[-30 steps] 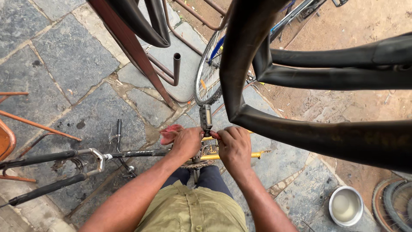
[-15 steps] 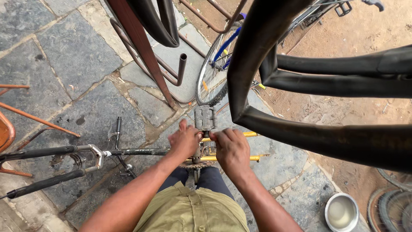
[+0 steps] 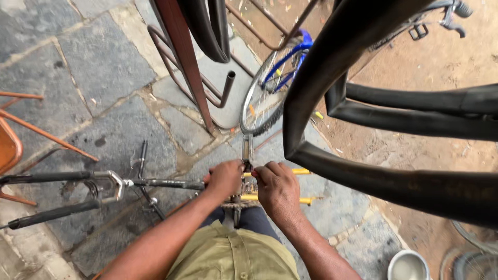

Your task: The person wipes the frame and chain of a yellow bicycle using a red cloth. They clean the frame tubes, chain, and crankset area while the bicycle is upside down on a tiled floor.

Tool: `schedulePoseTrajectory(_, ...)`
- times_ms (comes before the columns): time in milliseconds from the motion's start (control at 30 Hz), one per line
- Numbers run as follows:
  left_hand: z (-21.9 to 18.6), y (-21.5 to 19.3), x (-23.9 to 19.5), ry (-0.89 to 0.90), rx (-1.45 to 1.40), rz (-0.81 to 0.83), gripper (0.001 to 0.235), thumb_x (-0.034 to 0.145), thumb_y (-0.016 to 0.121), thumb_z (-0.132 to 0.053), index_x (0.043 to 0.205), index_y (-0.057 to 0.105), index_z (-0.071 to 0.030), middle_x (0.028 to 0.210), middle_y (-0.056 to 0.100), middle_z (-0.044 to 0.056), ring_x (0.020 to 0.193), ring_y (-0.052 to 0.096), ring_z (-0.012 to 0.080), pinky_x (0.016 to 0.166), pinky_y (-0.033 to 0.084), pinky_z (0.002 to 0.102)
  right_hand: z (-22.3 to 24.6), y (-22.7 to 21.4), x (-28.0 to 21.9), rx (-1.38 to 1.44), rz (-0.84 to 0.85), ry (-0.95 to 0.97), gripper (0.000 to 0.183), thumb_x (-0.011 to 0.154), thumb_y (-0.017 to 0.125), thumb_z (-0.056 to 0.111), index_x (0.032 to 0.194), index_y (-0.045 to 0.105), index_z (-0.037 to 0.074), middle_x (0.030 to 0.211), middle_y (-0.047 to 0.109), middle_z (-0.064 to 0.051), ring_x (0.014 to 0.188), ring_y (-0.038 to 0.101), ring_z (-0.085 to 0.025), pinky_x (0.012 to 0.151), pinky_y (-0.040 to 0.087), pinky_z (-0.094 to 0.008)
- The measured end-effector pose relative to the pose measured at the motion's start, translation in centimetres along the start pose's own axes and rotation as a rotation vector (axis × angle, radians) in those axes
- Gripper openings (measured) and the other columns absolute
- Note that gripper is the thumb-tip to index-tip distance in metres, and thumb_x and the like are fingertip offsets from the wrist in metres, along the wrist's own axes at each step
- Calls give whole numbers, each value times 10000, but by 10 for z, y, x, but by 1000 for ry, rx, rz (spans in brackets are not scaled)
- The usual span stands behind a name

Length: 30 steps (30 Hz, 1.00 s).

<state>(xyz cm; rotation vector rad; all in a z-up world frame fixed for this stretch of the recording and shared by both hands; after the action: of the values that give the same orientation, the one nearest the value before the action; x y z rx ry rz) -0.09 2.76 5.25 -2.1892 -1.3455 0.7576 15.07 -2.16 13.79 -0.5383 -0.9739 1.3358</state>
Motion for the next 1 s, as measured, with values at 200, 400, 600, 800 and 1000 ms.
schedulePoseTrajectory(200, -27, -39, -15, -23, -98, 16, 166, 952, 609, -201, 951, 686, -54, 876, 699, 215, 888, 658, 438, 772, 480, 550, -19, 38, 4, 63, 42, 103, 64, 863, 742, 92, 916, 719, 64, 843, 657, -107, 806, 631, -340, 719, 507, -455)
schedulePoseTrajectory(400, -48, -106, -53, -46, -255, 63, 246, 936, 595, -248, 1108, 765, -205, 978, 727, 77, 924, 727, 330, 816, 553, 437, -32, 16, -6, 178, 51, 139, 274, 874, 670, 82, 1143, 717, 59, 1113, 718, -146, 1035, 683, -340, 893, 535, -410)
schedulePoseTrajectory(600, -34, -89, -69, 372, -149, 32, 136, 868, 799, -264, 963, 784, -167, 847, 759, 27, 854, 715, 248, 906, 466, 483, 0, -9, -8, 612, 530, 11, 425, 881, 772, 201, 1223, 658, -25, 1125, 698, -177, 1058, 662, -341, 928, 502, -427)
schedulePoseTrajectory(800, 26, -93, -67, -276, -234, 243, 274, 807, 801, -202, 924, 638, -16, 742, 672, 133, 688, 648, 255, 665, 559, 437, -40, 5, -45, 769, 808, 765, 276, 860, 762, 264, 962, 703, 13, 801, 726, -34, 755, 661, -152, 712, 569, -342)
schedulePoseTrajectory(1000, 50, -73, -56, -152, -108, 218, 275, 819, 767, -297, 993, 766, -83, 780, 688, 78, 693, 655, 181, 672, 526, 399, -93, 20, -64, 850, 654, 745, 310, 1008, 631, 292, 938, 731, 6, 744, 647, -13, 702, 563, -104, 667, 480, -286)
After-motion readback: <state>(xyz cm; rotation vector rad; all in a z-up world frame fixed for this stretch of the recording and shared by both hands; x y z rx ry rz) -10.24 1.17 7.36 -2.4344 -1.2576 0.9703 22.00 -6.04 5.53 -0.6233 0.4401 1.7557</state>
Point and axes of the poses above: each hand's wrist, its own x-axis towards the middle knuckle, its own y-axis out of the palm, z = x × y, the point moved 2 cm from there along x, towards the middle knuckle
